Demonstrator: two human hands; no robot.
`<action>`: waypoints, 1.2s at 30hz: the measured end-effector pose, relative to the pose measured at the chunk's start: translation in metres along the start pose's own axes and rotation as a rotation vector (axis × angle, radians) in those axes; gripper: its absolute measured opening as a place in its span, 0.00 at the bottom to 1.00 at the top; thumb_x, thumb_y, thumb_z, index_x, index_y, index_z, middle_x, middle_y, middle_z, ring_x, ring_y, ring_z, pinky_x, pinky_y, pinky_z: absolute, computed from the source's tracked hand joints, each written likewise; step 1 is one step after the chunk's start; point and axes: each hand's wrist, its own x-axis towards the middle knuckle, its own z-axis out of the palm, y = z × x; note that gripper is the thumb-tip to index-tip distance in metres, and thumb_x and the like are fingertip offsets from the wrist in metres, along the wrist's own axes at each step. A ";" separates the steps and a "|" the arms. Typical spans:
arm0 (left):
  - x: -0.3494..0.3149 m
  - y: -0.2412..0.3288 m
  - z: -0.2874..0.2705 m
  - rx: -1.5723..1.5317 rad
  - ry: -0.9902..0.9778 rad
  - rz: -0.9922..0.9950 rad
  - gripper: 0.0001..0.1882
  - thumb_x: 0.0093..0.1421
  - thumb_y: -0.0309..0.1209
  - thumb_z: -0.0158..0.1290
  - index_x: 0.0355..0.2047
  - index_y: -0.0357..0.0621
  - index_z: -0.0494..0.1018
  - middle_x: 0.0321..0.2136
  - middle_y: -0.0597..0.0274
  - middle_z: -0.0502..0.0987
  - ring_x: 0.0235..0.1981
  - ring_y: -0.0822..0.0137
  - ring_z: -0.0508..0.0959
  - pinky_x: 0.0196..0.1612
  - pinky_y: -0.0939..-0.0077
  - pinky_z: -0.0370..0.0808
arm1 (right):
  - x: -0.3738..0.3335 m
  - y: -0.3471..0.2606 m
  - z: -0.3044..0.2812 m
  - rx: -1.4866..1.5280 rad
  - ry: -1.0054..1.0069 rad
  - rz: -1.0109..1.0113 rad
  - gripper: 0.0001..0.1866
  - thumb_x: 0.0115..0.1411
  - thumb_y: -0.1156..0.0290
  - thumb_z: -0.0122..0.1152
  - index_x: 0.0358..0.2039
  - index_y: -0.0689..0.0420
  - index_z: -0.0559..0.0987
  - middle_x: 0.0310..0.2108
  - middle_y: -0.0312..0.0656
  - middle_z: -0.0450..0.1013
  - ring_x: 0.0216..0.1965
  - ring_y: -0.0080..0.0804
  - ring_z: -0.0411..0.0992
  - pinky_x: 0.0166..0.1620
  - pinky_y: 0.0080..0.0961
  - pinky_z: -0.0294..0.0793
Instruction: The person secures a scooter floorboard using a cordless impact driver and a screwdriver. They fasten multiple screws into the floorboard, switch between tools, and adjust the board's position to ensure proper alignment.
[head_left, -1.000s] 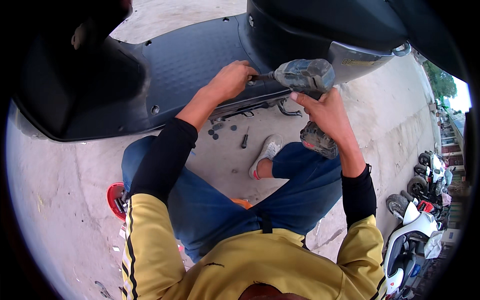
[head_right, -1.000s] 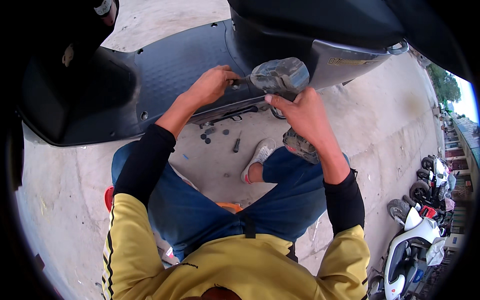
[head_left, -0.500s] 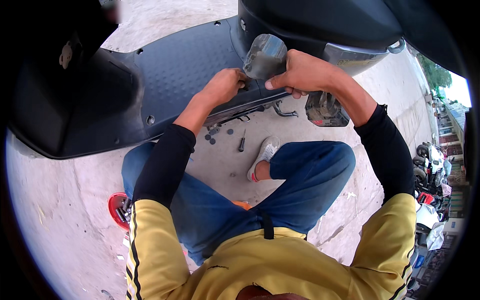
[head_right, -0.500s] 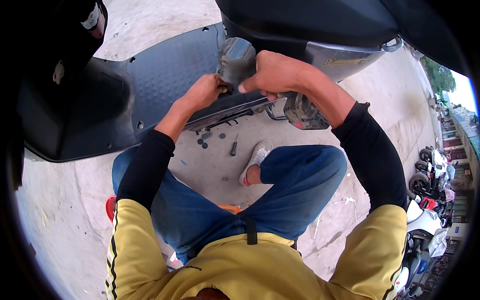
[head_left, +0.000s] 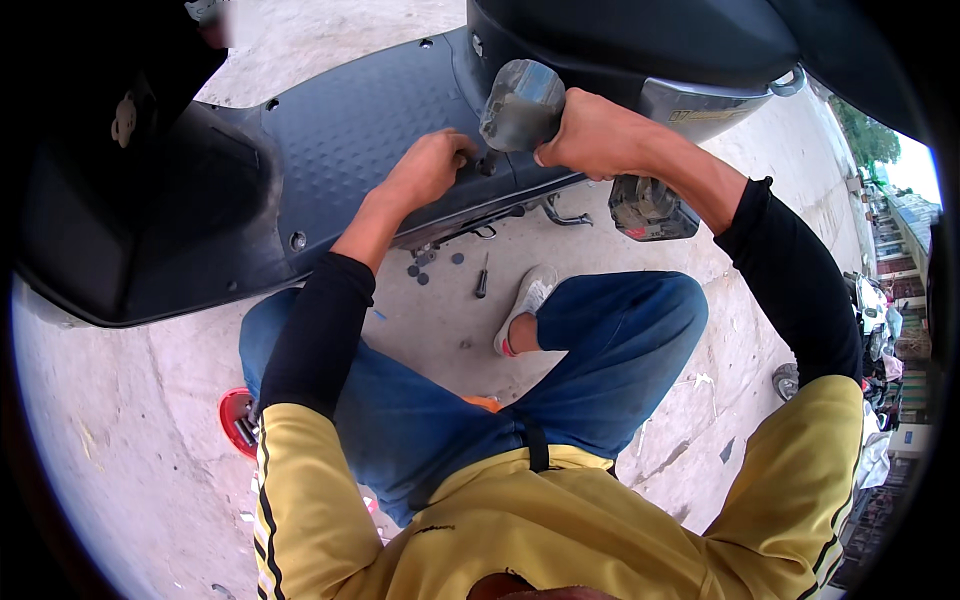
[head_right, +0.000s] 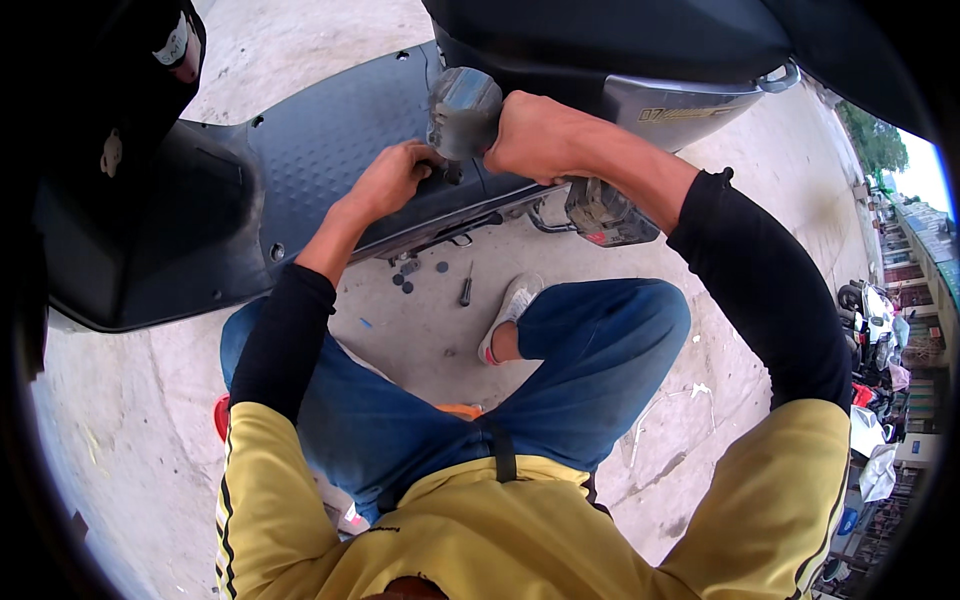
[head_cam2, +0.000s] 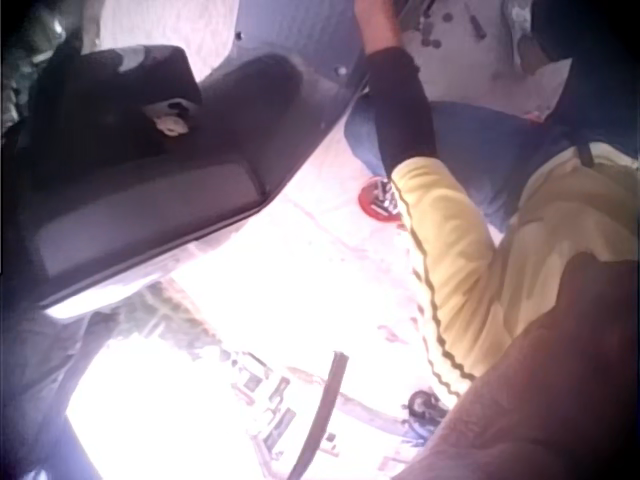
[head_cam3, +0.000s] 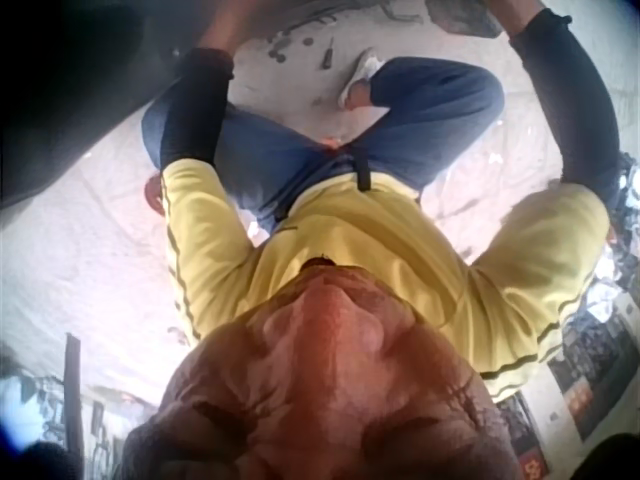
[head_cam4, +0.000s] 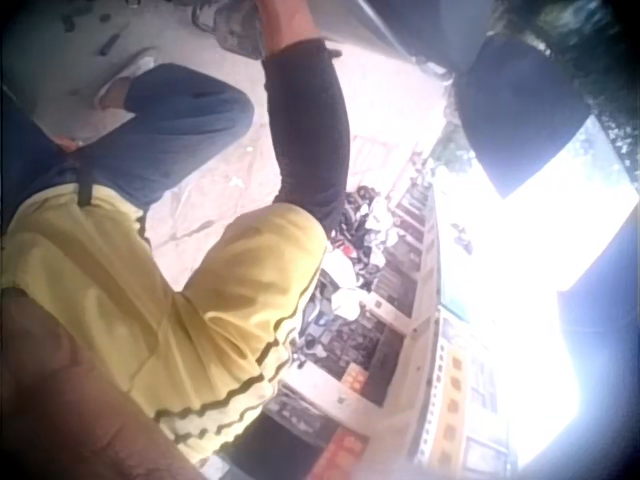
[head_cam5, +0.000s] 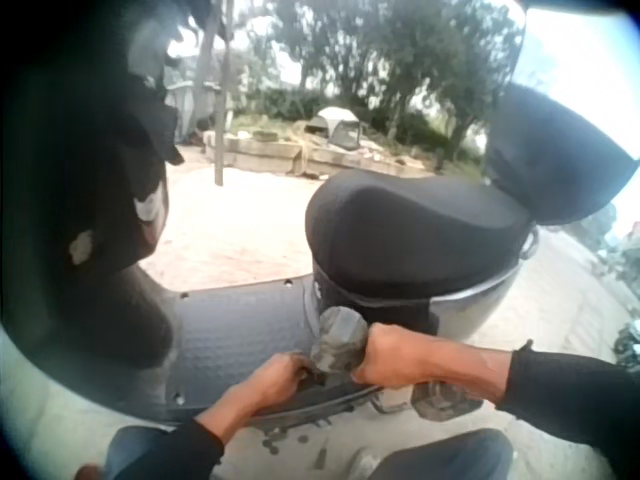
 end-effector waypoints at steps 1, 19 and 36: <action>0.001 0.001 -0.001 0.007 -0.005 -0.009 0.14 0.65 0.19 0.52 0.49 0.37 0.81 0.49 0.48 0.80 0.49 0.45 0.80 0.53 0.57 0.74 | 0.000 0.000 0.000 -0.023 0.014 -0.015 0.17 0.59 0.62 0.68 0.27 0.67 0.80 0.14 0.41 0.69 0.14 0.31 0.67 0.24 0.33 0.69; -0.017 -0.005 -0.014 0.058 -0.035 0.096 0.16 0.65 0.20 0.52 0.53 0.32 0.78 0.50 0.45 0.80 0.53 0.42 0.78 0.57 0.55 0.74 | -0.003 0.048 0.011 0.266 0.100 0.046 0.18 0.56 0.62 0.69 0.19 0.63 0.78 0.13 0.39 0.69 0.13 0.27 0.66 0.21 0.29 0.66; -0.070 -0.016 -0.056 -0.018 0.008 -0.032 0.18 0.67 0.20 0.52 0.56 0.32 0.75 0.50 0.45 0.82 0.53 0.47 0.81 0.56 0.58 0.76 | -0.065 0.057 0.054 0.701 0.275 0.007 0.09 0.63 0.69 0.71 0.30 0.57 0.78 0.16 0.30 0.68 0.15 0.17 0.64 0.23 0.19 0.64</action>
